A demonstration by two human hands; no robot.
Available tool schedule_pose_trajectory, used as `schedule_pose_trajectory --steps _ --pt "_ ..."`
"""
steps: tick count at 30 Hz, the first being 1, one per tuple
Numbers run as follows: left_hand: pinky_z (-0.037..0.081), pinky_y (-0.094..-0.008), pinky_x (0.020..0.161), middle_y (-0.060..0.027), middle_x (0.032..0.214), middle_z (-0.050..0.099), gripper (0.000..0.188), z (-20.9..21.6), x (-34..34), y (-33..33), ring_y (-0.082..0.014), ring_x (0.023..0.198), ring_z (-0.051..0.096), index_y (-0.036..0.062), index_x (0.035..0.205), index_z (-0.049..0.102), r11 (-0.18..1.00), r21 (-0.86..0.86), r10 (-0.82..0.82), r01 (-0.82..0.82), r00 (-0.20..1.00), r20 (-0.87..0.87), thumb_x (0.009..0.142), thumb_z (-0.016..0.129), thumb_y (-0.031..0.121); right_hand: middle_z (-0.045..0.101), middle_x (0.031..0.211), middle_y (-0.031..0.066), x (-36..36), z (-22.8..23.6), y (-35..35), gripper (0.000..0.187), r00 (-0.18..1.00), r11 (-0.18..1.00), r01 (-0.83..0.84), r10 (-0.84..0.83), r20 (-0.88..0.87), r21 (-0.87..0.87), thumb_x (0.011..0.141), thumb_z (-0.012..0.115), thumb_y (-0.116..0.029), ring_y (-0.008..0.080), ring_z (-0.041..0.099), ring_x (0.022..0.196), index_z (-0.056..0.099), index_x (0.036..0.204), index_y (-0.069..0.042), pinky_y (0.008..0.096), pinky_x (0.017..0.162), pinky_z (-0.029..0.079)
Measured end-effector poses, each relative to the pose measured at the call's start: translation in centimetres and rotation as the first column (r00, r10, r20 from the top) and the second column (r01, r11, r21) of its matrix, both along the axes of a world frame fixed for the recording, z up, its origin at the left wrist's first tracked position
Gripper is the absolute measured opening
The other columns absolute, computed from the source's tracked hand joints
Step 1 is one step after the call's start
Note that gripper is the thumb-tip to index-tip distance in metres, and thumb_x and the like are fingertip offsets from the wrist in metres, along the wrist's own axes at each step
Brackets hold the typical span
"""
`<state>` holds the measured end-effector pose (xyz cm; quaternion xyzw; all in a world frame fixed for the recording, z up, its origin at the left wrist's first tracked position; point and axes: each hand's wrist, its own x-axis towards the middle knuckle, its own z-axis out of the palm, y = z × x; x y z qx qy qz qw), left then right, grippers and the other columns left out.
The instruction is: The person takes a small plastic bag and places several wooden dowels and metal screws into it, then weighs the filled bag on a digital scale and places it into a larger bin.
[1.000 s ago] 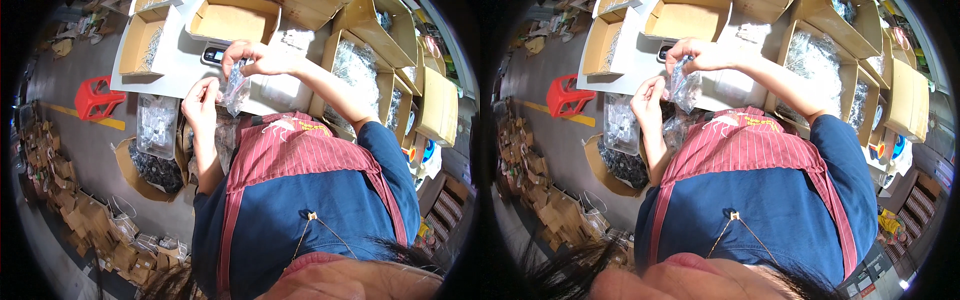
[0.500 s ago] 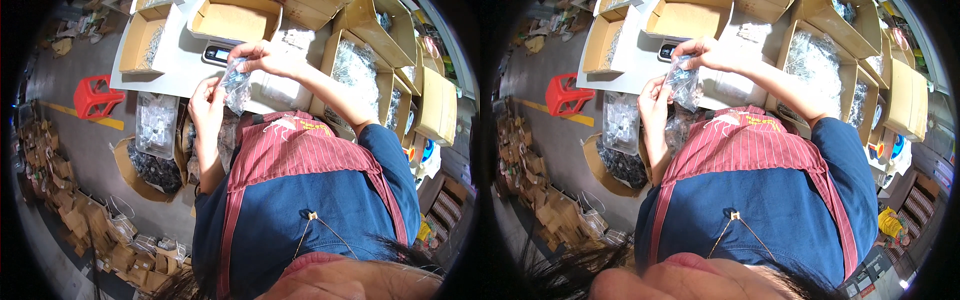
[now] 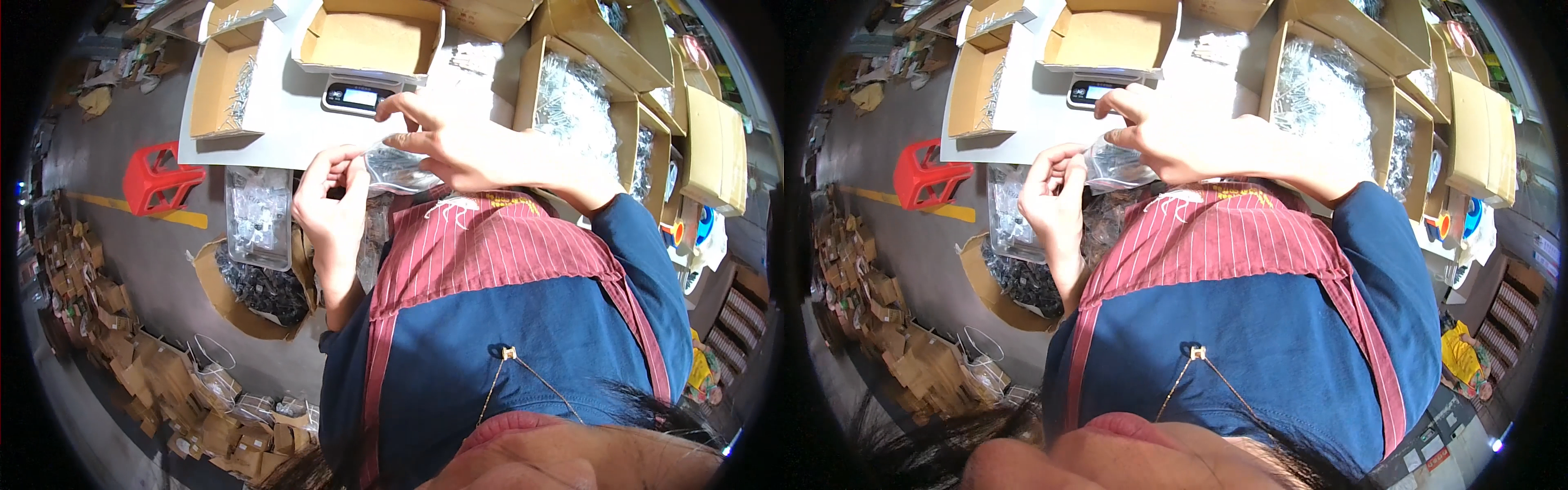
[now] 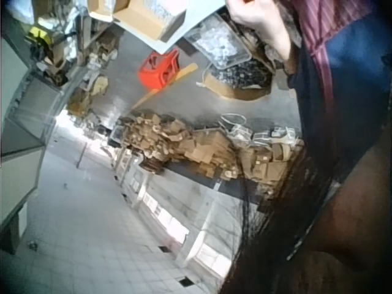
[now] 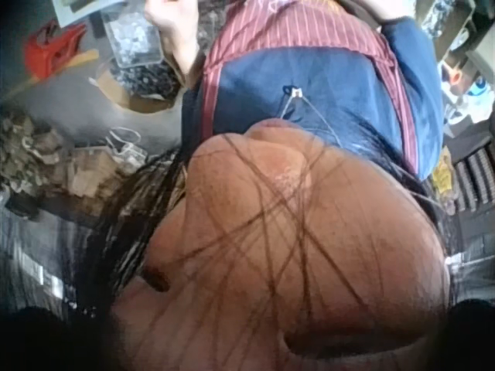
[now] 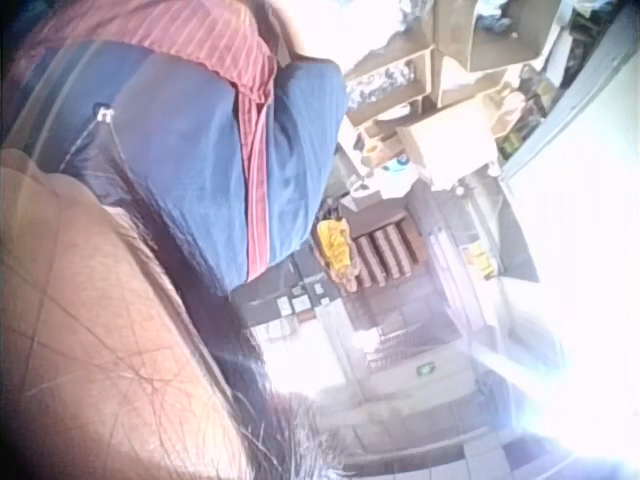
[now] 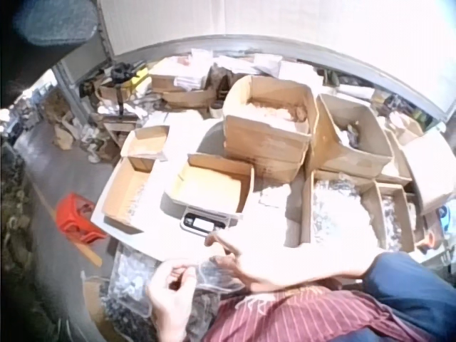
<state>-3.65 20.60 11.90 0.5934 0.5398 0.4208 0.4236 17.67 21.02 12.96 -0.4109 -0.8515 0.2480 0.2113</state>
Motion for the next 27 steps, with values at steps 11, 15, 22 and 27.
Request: schedule_pose_trajectory --steps 11,15,22,27 --pt "0.045 -0.0174 0.062 0.0003 0.078 0.063 0.025 0.5 -1.1 1.6 -0.0027 0.066 0.053 0.0013 0.107 0.066 0.994 0.001 -0.106 0.108 0.979 -0.173 0.083 0.070 -0.003 0.064 0.106 0.0160 2.1 0.2 -1.5 0.044 0.962 0.983 -0.085 0.123 0.245 -0.161 0.086 0.068 -0.039 0.0301 0.060 0.107 0.065 0.098 0.003 0.0400 0.087 0.054" --pt "0.051 -0.0234 0.066 -0.0079 0.079 0.070 0.023 -2.3 -1.7 2.9 -0.0088 0.070 0.065 0.0001 0.111 0.061 0.963 -0.131 -0.268 0.237 0.770 -0.578 0.088 0.065 0.003 0.061 0.088 0.0126 2.3 -2.0 -1.0 0.024 0.982 0.991 -0.105 0.090 0.168 0.081 0.084 0.069 -0.024 0.0300 0.062 0.091 0.064 0.089 0.000 0.0376 0.085 0.053" --pt "0.052 -0.0354 0.062 -0.0125 0.070 0.068 0.014 0.9 -0.2 2.4 -0.0243 0.063 0.068 0.0052 0.099 0.064 0.967 -0.176 -0.245 0.185 0.866 -0.435 0.088 0.061 0.014 0.061 0.101 0.0119 2.5 -1.2 -1.0 0.022 0.982 0.993 0.106 -0.112 0.151 0.048 0.080 0.072 -0.016 0.0302 0.059 0.101 0.065 0.098 -0.005 0.0403 0.084 0.050" --pt "0.052 -0.0334 0.061 -0.0103 0.069 0.067 0.011 -0.5 1.2 3.2 -0.0206 0.060 0.066 0.0045 0.094 0.068 0.944 -0.142 -0.331 0.299 0.847 -0.417 0.086 0.063 0.010 0.061 0.099 0.0144 1.4 -4.4 0.4 0.018 0.972 0.992 -0.027 -0.002 0.234 0.121 0.074 0.069 -0.014 0.0309 0.059 0.100 0.066 0.087 -0.002 0.0408 0.089 0.048"
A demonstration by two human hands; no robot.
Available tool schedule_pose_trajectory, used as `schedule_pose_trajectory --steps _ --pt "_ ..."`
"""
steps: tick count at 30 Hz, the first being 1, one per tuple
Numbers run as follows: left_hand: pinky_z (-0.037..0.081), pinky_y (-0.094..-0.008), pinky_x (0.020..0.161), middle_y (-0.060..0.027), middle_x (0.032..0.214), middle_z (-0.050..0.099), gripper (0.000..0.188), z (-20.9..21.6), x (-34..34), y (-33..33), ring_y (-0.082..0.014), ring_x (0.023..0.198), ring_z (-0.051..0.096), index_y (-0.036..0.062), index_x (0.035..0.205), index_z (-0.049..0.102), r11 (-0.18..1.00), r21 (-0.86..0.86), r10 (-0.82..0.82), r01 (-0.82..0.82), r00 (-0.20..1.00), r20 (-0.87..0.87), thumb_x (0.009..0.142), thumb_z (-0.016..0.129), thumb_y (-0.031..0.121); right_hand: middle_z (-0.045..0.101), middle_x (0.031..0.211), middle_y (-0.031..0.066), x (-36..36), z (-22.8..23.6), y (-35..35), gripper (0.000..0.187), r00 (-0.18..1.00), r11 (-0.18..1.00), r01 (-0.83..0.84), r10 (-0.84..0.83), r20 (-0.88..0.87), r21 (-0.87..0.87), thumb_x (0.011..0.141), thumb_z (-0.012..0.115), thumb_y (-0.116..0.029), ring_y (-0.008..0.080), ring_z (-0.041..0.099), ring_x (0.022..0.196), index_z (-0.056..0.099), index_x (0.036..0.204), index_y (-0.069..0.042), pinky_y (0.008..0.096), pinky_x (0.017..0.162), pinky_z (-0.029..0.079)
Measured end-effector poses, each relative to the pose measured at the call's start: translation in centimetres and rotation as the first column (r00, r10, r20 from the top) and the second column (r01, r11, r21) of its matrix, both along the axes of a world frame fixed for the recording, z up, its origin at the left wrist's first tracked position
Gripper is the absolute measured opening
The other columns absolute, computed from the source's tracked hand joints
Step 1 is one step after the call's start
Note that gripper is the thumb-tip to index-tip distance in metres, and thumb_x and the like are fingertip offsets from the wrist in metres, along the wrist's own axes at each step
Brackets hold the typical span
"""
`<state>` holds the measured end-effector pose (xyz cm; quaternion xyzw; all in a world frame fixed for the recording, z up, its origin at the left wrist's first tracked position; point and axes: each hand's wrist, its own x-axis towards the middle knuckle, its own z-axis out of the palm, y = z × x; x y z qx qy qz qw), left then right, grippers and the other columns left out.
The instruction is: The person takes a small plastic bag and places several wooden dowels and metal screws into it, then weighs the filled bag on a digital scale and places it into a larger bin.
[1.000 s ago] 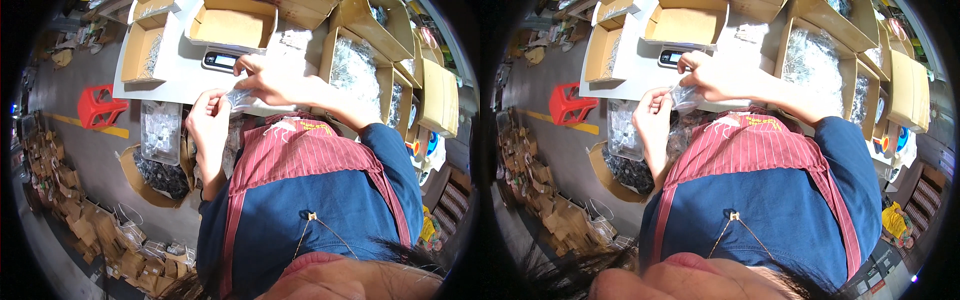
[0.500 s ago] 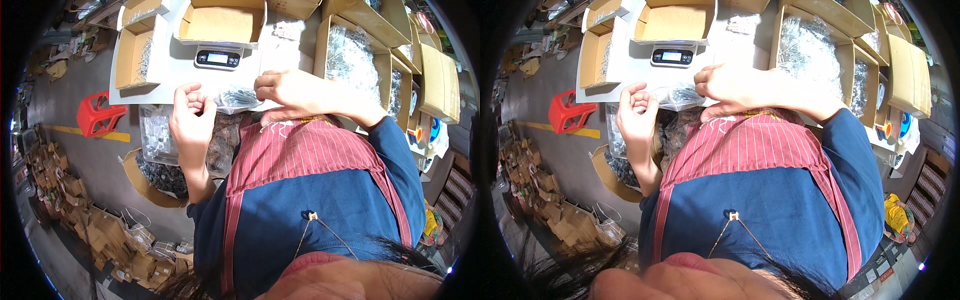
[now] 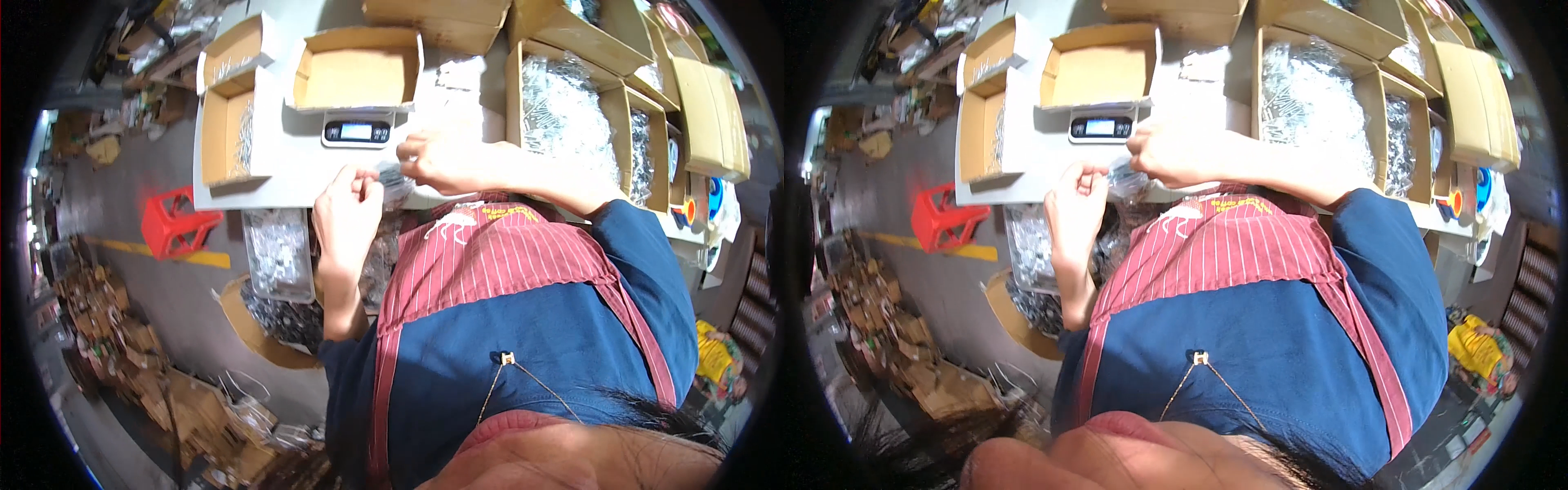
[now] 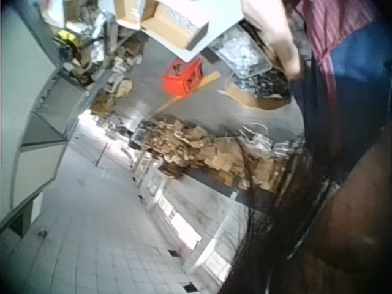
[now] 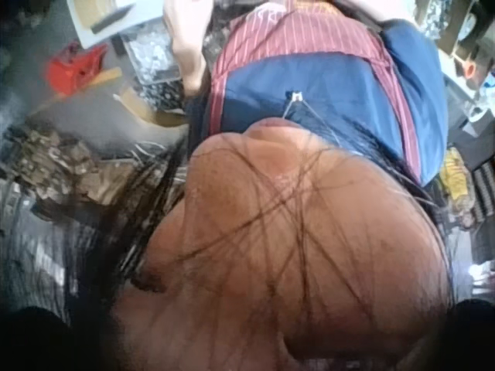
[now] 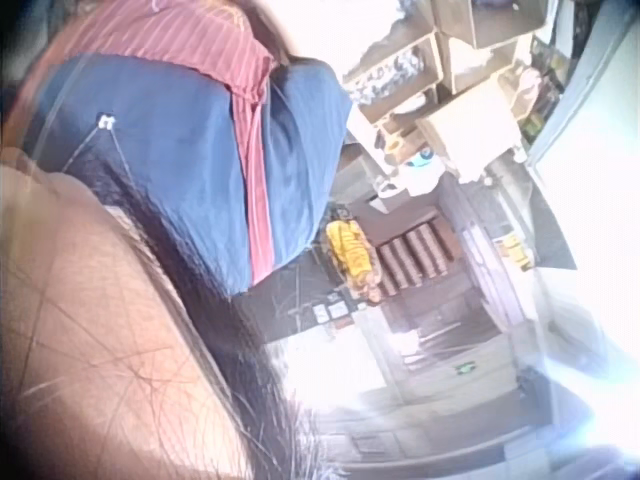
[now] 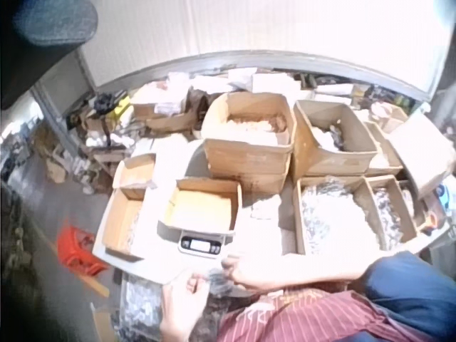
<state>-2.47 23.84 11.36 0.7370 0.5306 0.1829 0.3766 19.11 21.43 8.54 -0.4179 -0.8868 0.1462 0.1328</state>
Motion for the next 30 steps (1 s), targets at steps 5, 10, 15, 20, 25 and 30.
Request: schedule_pose_trajectory --steps 5,10,15,20,25,30 --pt "0.040 -0.0443 0.103 -0.0215 0.131 0.049 0.059 0.2 -1.7 0.3 -0.0365 0.124 0.048 0.0083 0.127 0.056 0.914 0.357 -0.155 0.191 0.980 -0.127 0.071 0.075 0.008 0.059 0.087 0.0136 0.0 0.5 0.4 0.015 0.974 0.999 0.019 -0.028 -0.226 -0.044 0.074 0.069 -0.014 0.0330 0.060 0.091 0.065 0.082 -0.002 0.0434 0.082 0.048" --pt "0.051 -0.0357 0.091 -0.0191 0.114 0.063 0.060 -4.7 -2.1 0.0 -0.0248 0.102 0.063 0.0054 0.138 0.047 0.995 -0.095 0.011 0.014 0.967 0.254 0.082 0.068 -0.003 0.062 0.080 0.0158 0.2 -1.0 0.8 0.019 0.924 0.990 0.049 0.005 -0.383 0.133 0.063 0.069 -0.020 0.0364 0.062 0.083 0.069 0.072 -0.004 0.0455 0.075 0.051" --pt "0.055 -0.0279 0.073 -0.0123 0.087 0.069 0.029 -4.7 -1.1 -1.1 -0.0160 0.077 0.067 -0.0035 0.118 0.060 0.997 0.067 0.012 -0.036 0.945 0.326 0.090 0.061 -0.004 0.064 0.092 0.0171 -0.8 -3.1 1.5 0.027 0.952 0.989 -0.146 0.144 -0.269 0.013 0.071 0.072 -0.030 0.0357 0.063 0.092 0.073 0.084 -0.007 0.0470 0.078 0.050" --pt "0.056 -0.0300 0.072 -0.0117 0.087 0.067 0.022 -3.8 -0.3 -1.9 -0.0175 0.076 0.066 -0.0055 0.109 0.063 0.967 0.251 -0.107 0.031 0.949 0.295 0.088 0.064 -0.002 0.062 0.095 0.0163 -0.3 -3.8 1.0 0.024 0.919 0.966 -0.014 0.115 -0.377 0.260 0.075 0.072 -0.027 0.0345 0.061 0.097 0.070 0.078 -0.003 0.0457 0.083 0.048" --pt "0.050 -0.0273 0.076 -0.0094 0.095 0.064 0.024 -4.3 0.6 -1.1 -0.0147 0.083 0.061 -0.0027 0.112 0.058 0.998 0.062 -0.049 0.026 0.918 0.393 0.090 0.066 0.002 0.061 0.079 0.0166 1.6 -3.5 0.2 0.024 0.885 1.000 0.015 -0.014 -0.466 0.000 0.075 0.070 -0.024 0.0358 0.062 0.082 0.066 0.071 -0.001 0.0466 0.071 0.048" --pt "0.050 -0.0259 0.071 -0.0081 0.086 0.063 0.013 -6.8 -1.3 0.5 -0.0148 0.078 0.058 -0.0035 0.097 0.062 0.994 0.074 0.044 -0.083 0.903 0.428 0.091 0.068 0.005 0.062 0.074 0.0171 -0.2 -5.2 2.1 0.031 0.850 0.979 0.140 -0.042 -0.525 0.150 0.073 0.074 -0.032 0.0381 0.062 0.075 0.068 0.066 -0.003 0.0497 0.065 0.047"
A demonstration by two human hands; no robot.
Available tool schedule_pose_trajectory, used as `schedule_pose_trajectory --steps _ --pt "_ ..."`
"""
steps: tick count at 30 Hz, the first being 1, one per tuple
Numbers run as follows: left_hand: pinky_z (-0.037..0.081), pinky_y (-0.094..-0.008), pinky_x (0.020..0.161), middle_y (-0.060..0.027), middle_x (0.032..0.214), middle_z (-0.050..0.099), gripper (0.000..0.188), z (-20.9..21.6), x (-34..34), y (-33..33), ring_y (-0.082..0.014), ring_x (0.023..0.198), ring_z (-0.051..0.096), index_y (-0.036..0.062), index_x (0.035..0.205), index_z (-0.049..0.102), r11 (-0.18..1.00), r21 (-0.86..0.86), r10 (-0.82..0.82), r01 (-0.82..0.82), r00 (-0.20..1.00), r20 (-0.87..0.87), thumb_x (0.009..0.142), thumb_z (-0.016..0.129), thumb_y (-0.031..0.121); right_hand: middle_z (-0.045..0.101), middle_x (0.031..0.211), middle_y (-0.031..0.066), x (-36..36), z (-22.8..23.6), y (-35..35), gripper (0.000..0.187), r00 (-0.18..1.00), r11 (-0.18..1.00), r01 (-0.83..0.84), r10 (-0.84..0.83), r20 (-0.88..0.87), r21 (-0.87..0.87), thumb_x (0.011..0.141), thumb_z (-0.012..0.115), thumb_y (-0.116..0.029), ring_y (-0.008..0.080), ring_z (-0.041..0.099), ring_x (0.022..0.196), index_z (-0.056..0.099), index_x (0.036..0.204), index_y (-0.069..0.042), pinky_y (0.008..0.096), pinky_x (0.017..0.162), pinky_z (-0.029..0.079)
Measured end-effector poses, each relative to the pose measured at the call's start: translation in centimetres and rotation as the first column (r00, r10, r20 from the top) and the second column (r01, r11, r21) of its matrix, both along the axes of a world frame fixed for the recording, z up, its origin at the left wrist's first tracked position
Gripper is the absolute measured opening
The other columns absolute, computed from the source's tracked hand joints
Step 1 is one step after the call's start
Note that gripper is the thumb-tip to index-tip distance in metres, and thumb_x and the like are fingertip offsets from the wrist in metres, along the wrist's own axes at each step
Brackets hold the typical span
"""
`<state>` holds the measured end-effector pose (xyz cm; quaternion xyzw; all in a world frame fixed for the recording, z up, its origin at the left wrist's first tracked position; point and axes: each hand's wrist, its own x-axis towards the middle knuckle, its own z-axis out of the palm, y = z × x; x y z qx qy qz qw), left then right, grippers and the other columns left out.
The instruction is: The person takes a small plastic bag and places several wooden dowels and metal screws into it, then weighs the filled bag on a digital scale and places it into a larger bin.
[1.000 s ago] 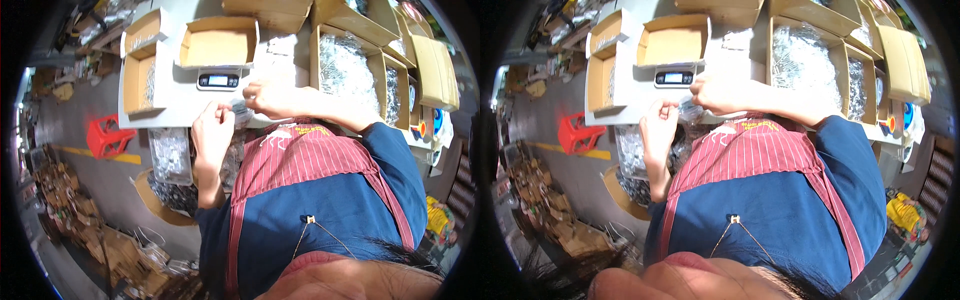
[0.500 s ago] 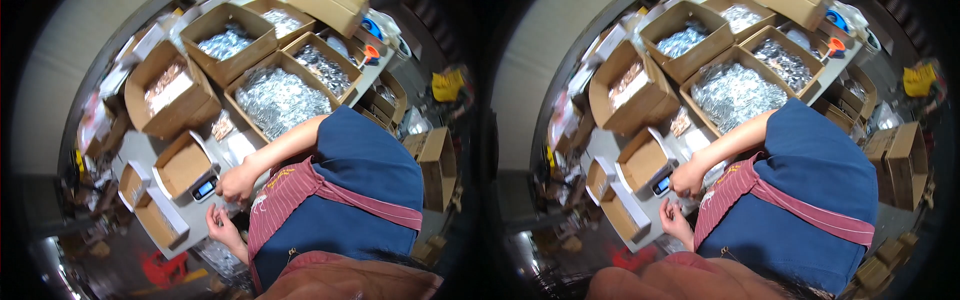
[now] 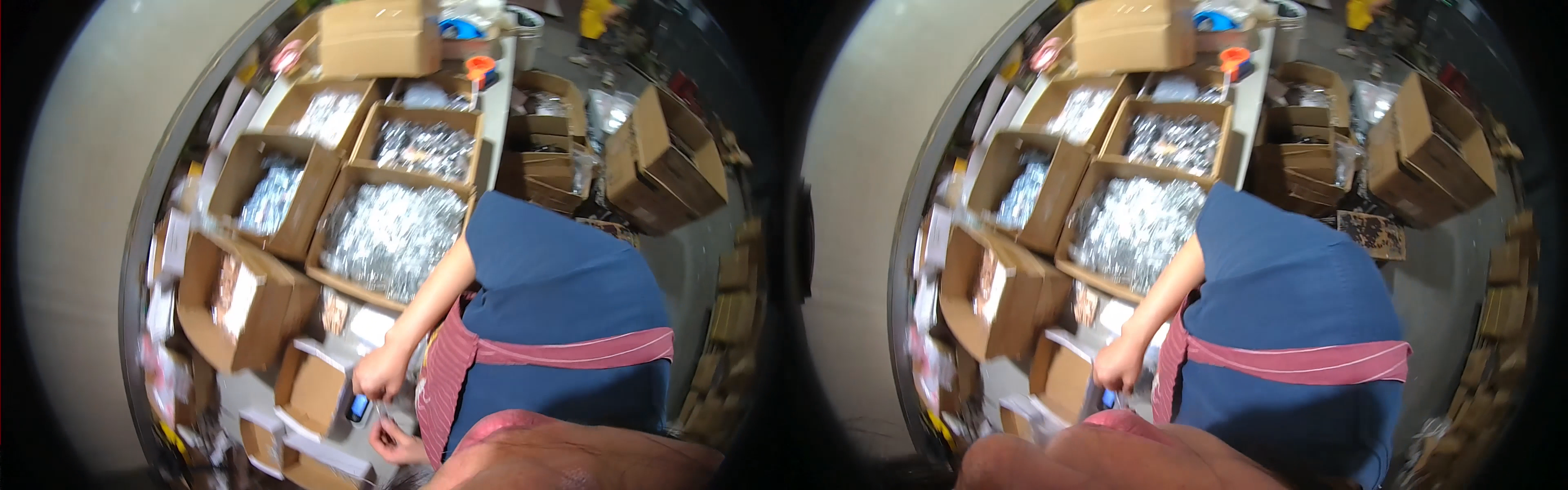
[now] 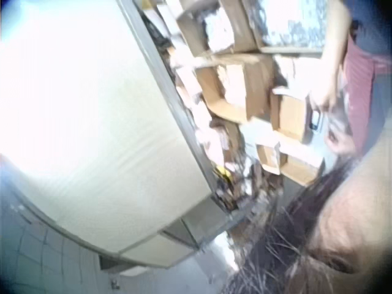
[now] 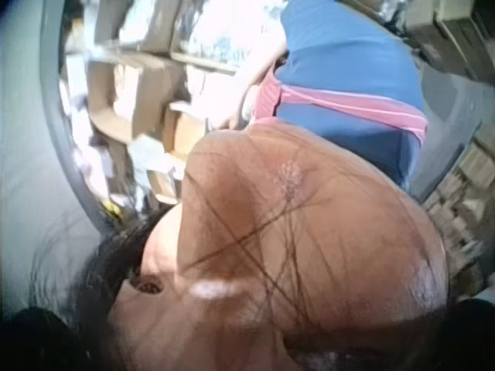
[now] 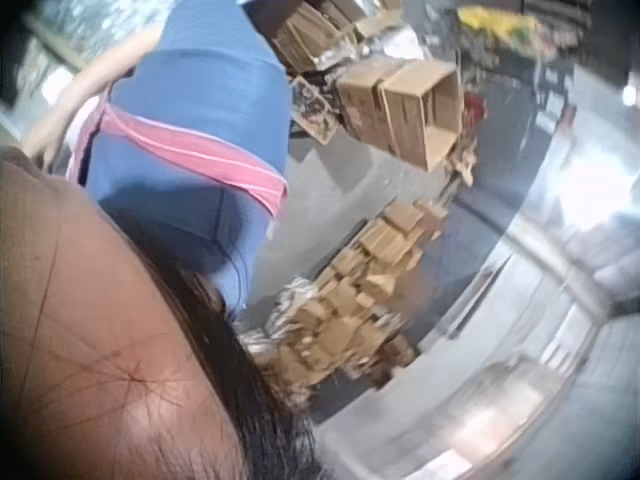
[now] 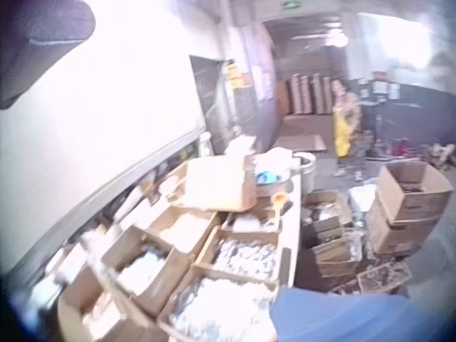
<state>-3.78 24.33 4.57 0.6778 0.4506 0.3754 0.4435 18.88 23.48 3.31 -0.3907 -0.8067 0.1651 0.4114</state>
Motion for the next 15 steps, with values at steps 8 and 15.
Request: schedule_pose_trajectory --steps 8,15 --pt "0.050 -0.0337 0.071 -0.0116 0.088 0.065 0.013 1.0 5.8 -1.9 -0.0225 0.078 0.061 -0.0020 0.096 0.063 0.928 0.312 -0.158 0.204 0.973 -0.165 0.093 0.065 0.011 0.057 0.088 0.0179 -3.2 -4.6 2.1 0.023 0.783 0.850 0.521 -0.442 0.438 -0.076 0.078 0.072 -0.019 0.0388 0.058 0.087 0.059 0.085 -0.002 0.0476 0.072 0.046" --pt "0.050 -0.0352 0.072 -0.0122 0.087 0.065 0.013 0.5 8.0 -1.8 -0.0245 0.078 0.062 -0.0017 0.096 0.063 0.843 0.468 -0.173 0.265 0.958 -0.231 0.094 0.064 0.011 0.054 0.090 0.0189 1.4 3.5 -5.5 0.020 0.956 0.974 0.223 -0.225 -0.190 -0.035 0.092 0.057 -0.017 0.0402 0.056 0.088 0.048 0.088 0.000 0.0474 0.075 0.042"
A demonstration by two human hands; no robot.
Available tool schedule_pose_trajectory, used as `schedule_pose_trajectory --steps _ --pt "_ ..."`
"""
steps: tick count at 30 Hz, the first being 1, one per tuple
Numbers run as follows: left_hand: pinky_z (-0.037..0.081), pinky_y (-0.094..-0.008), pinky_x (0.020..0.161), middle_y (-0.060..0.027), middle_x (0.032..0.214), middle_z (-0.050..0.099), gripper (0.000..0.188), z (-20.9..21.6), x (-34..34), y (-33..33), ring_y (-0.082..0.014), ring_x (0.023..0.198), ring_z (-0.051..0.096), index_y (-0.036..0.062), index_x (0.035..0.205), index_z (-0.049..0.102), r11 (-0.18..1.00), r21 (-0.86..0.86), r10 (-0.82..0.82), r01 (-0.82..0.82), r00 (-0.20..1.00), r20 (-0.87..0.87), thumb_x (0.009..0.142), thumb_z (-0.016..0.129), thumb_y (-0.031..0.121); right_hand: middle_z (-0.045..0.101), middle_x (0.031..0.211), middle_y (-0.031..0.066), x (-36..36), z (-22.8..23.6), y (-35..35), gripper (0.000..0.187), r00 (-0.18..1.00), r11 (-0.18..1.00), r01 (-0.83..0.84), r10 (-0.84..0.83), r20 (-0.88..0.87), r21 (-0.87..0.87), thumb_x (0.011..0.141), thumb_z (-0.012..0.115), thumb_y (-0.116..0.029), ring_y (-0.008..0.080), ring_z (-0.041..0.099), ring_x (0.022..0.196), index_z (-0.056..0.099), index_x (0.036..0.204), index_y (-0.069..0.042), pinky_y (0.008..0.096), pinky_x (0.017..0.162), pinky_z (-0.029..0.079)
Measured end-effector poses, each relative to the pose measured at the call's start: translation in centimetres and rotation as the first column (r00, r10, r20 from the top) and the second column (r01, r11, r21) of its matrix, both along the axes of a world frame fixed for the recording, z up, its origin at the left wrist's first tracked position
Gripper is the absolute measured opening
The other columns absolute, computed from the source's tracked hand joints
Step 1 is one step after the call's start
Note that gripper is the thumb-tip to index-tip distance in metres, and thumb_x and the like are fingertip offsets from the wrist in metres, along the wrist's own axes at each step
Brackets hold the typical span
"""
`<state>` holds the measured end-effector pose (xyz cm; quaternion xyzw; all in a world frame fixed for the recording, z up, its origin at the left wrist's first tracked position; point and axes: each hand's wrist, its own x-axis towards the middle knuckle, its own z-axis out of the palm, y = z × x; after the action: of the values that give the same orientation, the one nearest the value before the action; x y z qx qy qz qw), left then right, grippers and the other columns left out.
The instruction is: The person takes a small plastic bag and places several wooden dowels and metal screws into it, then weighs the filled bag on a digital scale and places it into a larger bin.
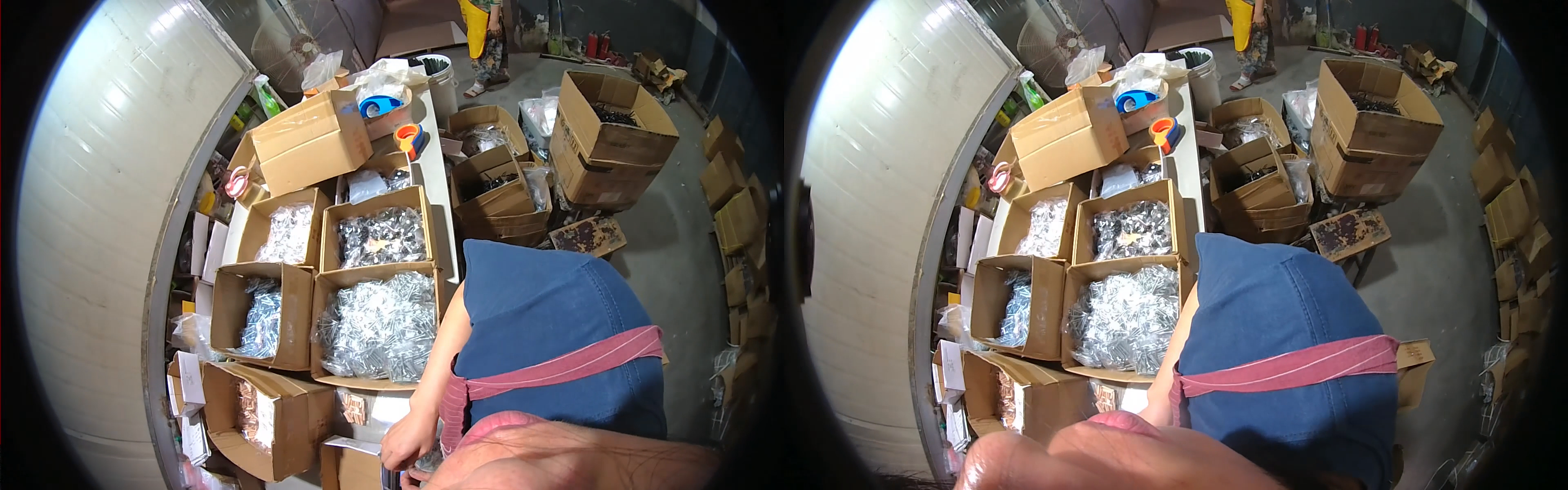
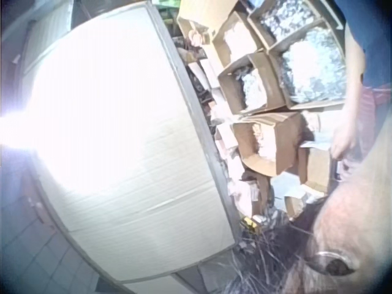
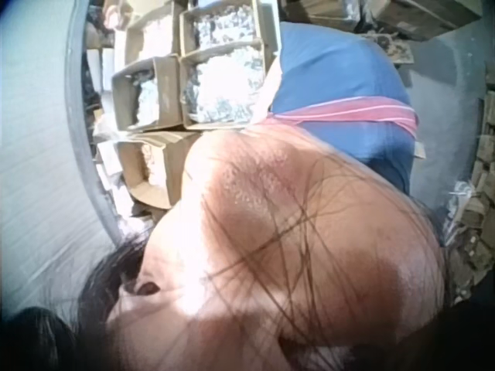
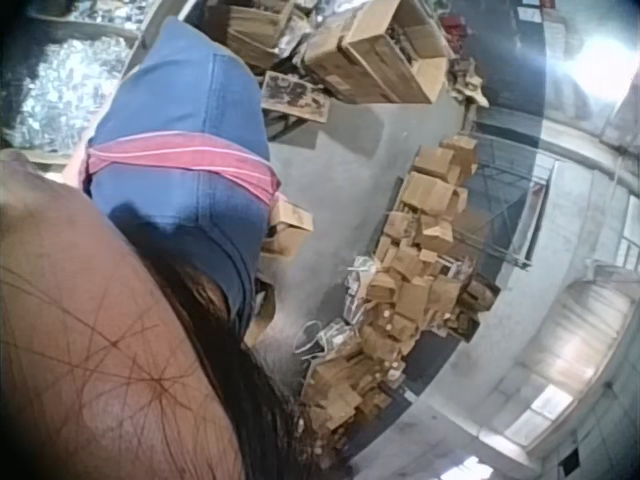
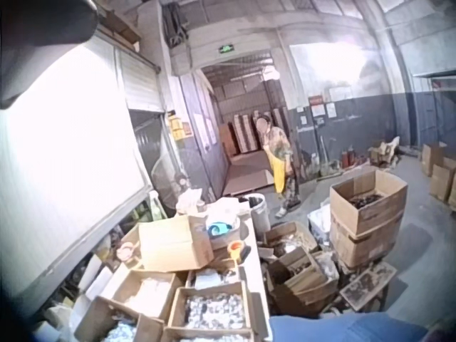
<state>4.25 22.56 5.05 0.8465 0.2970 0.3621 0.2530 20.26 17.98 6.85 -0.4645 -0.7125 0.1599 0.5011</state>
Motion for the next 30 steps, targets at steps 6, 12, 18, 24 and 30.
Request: schedule_pose_trajectory --steps 6,12,18,24,30 --pt "0.050 -0.0365 0.072 -0.0127 0.087 0.065 0.013 -0.6 0.2 0.2 -0.0263 0.078 0.062 -0.0015 0.096 0.064 0.995 0.100 0.024 -0.024 1.000 -0.003 0.094 0.064 0.012 0.052 0.089 0.0188 -1.1 -2.3 1.4 0.017 0.992 0.989 0.003 -0.022 0.124 0.145 0.091 0.056 -0.015 0.0389 0.054 0.087 0.048 0.088 0.000 0.0459 0.078 0.041" --pt "0.050 -0.0378 0.073 -0.0132 0.087 0.065 0.013 -1.0 -1.1 0.7 -0.0281 0.078 0.062 -0.0012 0.095 0.064 0.975 0.195 0.103 -0.103 0.995 0.011 0.094 0.063 0.012 0.051 0.089 0.0186 -1.2 -3.1 1.6 0.018 0.996 0.988 -0.076 0.071 0.045 0.131 0.090 0.055 -0.014 0.0393 0.053 0.088 0.047 0.089 0.001 0.0464 0.079 0.040" --pt "0.048 -0.0415 0.072 -0.0150 0.086 0.064 0.016 3.7 -1.9 -2.7 -0.0344 0.079 0.061 -0.0018 0.093 0.063 0.943 0.219 0.257 -0.250 0.966 -0.005 0.095 0.061 0.014 0.047 0.084 0.0178 -1.3 -0.8 0.9 0.020 0.994 0.909 -0.097 0.106 0.000 0.406 0.091 0.051 -0.016 0.0383 0.049 0.082 0.043 0.083 0.000 0.0457 0.072 0.037" --pt "0.046 -0.0384 0.068 -0.0140 0.084 0.061 0.021 8.2 -3.2 -8.2 -0.0301 0.074 0.057 -0.0033 0.092 0.059 0.870 0.111 0.468 -0.481 0.875 0.120 0.095 0.057 0.017 0.053 0.082 0.0171 -3.5 2.4 -1.6 0.019 0.958 0.923 -0.273 0.286 -0.011 0.272 0.080 0.060 -0.017 0.0375 0.055 0.082 0.049 0.083 -0.002 0.0451 0.077 0.041" --pt "0.046 -0.0380 0.068 -0.0132 0.081 0.061 0.017 8.0 -5.2 -16.0 -0.0291 0.072 0.057 -0.0033 0.091 0.058 0.699 0.100 0.695 -0.708 0.706 0.135 0.096 0.057 0.013 0.050 0.081 0.0136 -2.5 2.4 -7.5 0.022 0.887 0.862 -0.454 0.462 0.018 0.225 0.079 0.062 -0.019 0.0339 0.053 0.080 0.050 0.085 -0.002 0.0425 0.078 0.041"
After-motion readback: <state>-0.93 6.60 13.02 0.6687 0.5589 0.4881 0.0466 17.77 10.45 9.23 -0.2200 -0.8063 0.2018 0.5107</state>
